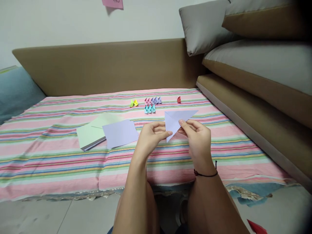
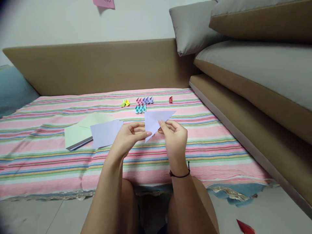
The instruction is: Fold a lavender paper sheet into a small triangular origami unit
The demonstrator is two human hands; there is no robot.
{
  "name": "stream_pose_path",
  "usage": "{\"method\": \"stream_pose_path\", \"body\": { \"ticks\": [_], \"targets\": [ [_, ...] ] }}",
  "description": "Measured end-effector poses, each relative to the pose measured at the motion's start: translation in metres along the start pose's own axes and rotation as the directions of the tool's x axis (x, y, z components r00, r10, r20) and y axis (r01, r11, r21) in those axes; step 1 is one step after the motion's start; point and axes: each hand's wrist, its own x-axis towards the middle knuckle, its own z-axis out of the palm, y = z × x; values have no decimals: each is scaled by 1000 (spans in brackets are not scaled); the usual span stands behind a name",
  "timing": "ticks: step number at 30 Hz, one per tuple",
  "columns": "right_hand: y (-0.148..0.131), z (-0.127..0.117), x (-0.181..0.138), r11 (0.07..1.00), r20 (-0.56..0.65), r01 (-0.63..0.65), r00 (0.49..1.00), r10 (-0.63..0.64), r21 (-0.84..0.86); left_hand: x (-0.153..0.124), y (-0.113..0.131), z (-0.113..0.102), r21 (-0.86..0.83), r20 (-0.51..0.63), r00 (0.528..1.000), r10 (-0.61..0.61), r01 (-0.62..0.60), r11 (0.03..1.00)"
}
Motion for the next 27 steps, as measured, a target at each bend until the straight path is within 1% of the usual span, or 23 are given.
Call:
{"method": "stream_pose_path", "body": {
  "ticks": [3, 5, 6, 9, 11, 13, 16, 19, 23, 27],
  "targets": [
    [2, -1, 1, 1000, 6, -5, 1000, 5, -7, -2, 2, -2, -11, 22, 1000, -11, 12, 1000],
    [4, -1, 2, 1000, 38, -11, 999, 12, -10, -2, 2, -2, -17, 9, 1000, -16, 17, 1000],
    [4, -1, 2, 1000, 73, -19, 997, 20, -12, -1, 2, -2, -22, -17, 1000, -10, 10, 1000],
    [4, 1, 2, 999, 205, -39, 978, 44, -33, 1, -1, -2, -30, -148, 989, 30, -34, 999],
    [4, 1, 2, 998, 255, -41, 966, 52, -50, 4, -4, -2, -11, -211, 975, 67, -70, 997],
    [4, 1, 2, 996, 290, -62, 954, 78, -64, 6, -7, -3, 14, -241, 966, 94, -93, 996],
    [4, 0, 2, 993, 354, -102, 928, 118, -65, 8, -9, -3, 14, -242, 965, 98, -98, 995],
    [5, -3, 1, 993, 361, -100, 925, 118, -68, 9, -10, -2, -42, -261, 962, 82, -97, 994],
    [7, -5, 1, 990, 376, -123, 916, 138, -64, 11, -11, -1, -109, -327, 943, 58, -98, 989],
    [11, -6, 2, 989, 382, -131, 913, 146, -65, 13, -14, -2, -158, -321, 947, 3, -57, 986]
  ]
}}
